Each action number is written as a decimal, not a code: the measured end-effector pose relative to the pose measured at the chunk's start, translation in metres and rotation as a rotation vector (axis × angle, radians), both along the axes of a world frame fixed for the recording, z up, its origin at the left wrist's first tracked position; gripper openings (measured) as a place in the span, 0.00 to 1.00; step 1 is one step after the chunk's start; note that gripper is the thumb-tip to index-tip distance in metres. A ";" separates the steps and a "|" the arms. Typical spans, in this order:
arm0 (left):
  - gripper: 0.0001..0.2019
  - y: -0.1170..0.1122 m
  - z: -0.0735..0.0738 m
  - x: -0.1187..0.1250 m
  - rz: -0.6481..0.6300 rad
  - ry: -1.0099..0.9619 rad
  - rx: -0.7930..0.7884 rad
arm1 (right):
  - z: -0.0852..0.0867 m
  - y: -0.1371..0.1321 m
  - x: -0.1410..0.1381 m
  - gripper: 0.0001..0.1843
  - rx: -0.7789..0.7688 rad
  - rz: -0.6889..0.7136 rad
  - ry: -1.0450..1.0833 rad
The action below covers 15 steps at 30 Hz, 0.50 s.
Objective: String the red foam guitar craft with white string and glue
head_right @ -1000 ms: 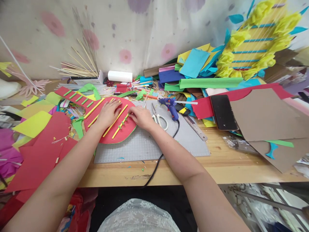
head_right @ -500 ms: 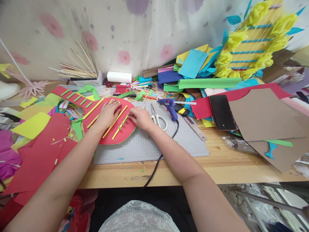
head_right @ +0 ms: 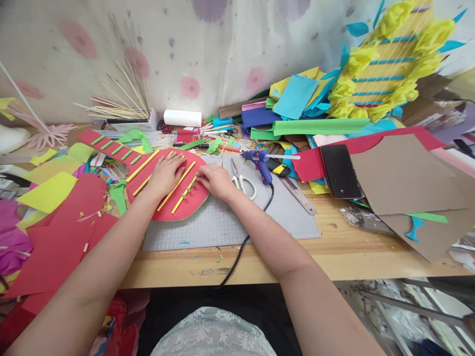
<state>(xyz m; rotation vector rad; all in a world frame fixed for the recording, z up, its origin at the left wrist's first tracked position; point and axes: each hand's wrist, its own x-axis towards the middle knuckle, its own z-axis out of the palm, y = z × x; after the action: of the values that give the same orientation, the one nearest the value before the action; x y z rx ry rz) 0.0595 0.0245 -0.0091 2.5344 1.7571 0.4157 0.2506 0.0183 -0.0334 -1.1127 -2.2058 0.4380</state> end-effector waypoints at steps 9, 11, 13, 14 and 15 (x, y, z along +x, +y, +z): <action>0.20 0.001 -0.001 0.001 0.007 -0.003 0.005 | -0.001 0.000 0.000 0.03 0.002 -0.020 -0.022; 0.20 0.001 -0.001 0.000 0.009 -0.008 0.006 | 0.000 -0.001 0.000 0.04 -0.004 -0.020 -0.024; 0.20 0.001 -0.001 0.000 0.012 -0.014 0.002 | 0.001 -0.002 0.001 0.05 -0.012 -0.011 -0.011; 0.20 0.001 -0.001 -0.001 0.015 -0.017 -0.004 | 0.002 -0.003 0.001 0.07 -0.017 -0.002 0.006; 0.19 0.002 -0.001 -0.001 0.018 -0.021 -0.010 | 0.003 -0.004 0.002 0.10 -0.024 0.013 0.035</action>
<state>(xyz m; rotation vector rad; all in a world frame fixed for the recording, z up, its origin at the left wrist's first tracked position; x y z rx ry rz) 0.0586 0.0263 -0.0106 2.5003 1.7713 0.4312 0.2528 0.0146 -0.0302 -1.0964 -2.1839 0.4869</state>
